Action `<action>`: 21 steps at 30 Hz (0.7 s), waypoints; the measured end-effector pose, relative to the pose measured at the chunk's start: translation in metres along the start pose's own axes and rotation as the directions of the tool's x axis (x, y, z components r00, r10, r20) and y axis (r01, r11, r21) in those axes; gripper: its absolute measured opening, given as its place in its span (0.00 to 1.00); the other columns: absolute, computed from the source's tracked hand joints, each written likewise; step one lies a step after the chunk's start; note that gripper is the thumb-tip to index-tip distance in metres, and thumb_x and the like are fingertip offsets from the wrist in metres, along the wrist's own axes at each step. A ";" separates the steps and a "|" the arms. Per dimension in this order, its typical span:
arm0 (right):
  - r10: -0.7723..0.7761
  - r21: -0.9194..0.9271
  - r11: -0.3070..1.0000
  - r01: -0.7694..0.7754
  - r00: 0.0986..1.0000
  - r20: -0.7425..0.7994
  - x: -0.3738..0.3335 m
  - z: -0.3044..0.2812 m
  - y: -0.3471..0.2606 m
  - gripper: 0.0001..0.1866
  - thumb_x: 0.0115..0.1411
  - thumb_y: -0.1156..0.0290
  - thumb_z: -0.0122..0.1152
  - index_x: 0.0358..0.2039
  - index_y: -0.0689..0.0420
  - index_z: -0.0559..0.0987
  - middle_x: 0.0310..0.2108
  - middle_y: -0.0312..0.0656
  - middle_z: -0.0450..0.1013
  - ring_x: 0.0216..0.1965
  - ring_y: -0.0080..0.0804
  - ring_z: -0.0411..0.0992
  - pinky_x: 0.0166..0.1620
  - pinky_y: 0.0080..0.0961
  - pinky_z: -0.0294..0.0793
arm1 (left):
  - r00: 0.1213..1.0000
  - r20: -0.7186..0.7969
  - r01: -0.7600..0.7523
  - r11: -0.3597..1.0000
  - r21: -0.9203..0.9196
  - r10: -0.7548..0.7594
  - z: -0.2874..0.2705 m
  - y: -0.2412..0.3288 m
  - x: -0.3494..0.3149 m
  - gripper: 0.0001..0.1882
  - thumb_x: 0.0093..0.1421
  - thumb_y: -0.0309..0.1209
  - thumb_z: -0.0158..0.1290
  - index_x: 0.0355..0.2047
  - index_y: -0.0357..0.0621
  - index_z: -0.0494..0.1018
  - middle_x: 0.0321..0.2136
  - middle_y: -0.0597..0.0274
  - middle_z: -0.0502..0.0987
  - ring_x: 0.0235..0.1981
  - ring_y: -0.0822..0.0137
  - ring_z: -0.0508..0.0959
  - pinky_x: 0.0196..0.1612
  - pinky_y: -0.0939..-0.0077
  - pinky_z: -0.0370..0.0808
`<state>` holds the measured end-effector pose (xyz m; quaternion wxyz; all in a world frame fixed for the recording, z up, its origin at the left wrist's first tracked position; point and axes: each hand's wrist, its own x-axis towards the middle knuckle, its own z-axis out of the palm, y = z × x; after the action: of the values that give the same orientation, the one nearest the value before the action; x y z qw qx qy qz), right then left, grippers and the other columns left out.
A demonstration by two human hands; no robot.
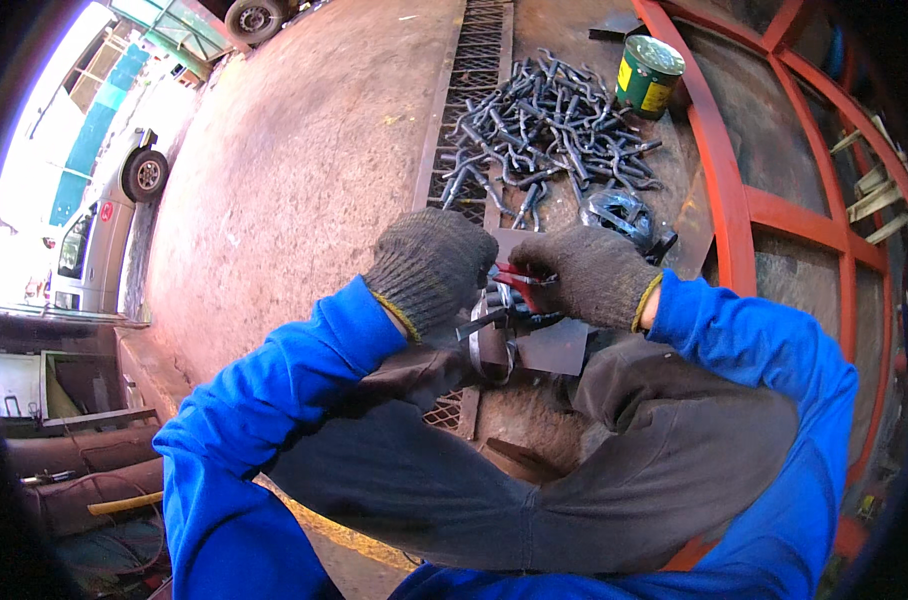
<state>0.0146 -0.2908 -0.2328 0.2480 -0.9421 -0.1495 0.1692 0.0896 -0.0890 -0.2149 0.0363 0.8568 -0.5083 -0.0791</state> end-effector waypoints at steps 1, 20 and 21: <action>0.025 0.016 1.000 -0.025 1.000 -0.004 -0.001 0.004 0.001 0.21 0.51 0.64 0.66 0.47 0.53 0.77 0.37 0.51 0.77 0.39 0.47 0.76 0.43 0.37 0.75 | 0.997 0.070 0.023 1.000 0.013 -0.024 -0.001 0.000 0.002 0.11 0.51 0.38 0.56 0.33 0.52 0.80 0.28 0.52 0.79 0.31 0.51 0.80 0.36 0.55 0.76; 0.218 0.933 0.351 -0.085 0.976 0.007 0.007 0.001 0.024 0.20 0.63 0.67 0.53 0.53 0.60 0.66 0.37 0.41 0.74 0.27 0.23 0.73 0.29 0.20 0.76 | 0.762 0.646 0.593 0.447 -0.670 -0.043 0.192 -0.043 -0.018 0.14 0.60 0.35 0.56 0.42 0.38 0.76 0.33 0.57 0.79 0.31 0.71 0.76 0.35 0.74 0.74; 0.198 0.945 0.317 -0.086 0.980 0.023 0.009 0.006 0.027 0.20 0.63 0.67 0.54 0.53 0.60 0.66 0.37 0.41 0.74 0.27 0.22 0.73 0.29 0.20 0.76 | 0.681 0.724 0.709 0.342 -0.617 -0.106 0.164 -0.030 -0.018 0.14 0.60 0.35 0.57 0.42 0.38 0.76 0.33 0.57 0.79 0.31 0.73 0.76 0.35 0.75 0.74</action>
<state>0.0256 -0.3077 -0.2538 0.7377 -0.6410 0.0713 0.1998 0.0790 -0.0555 -0.3792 0.2906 0.7478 -0.1302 -0.5825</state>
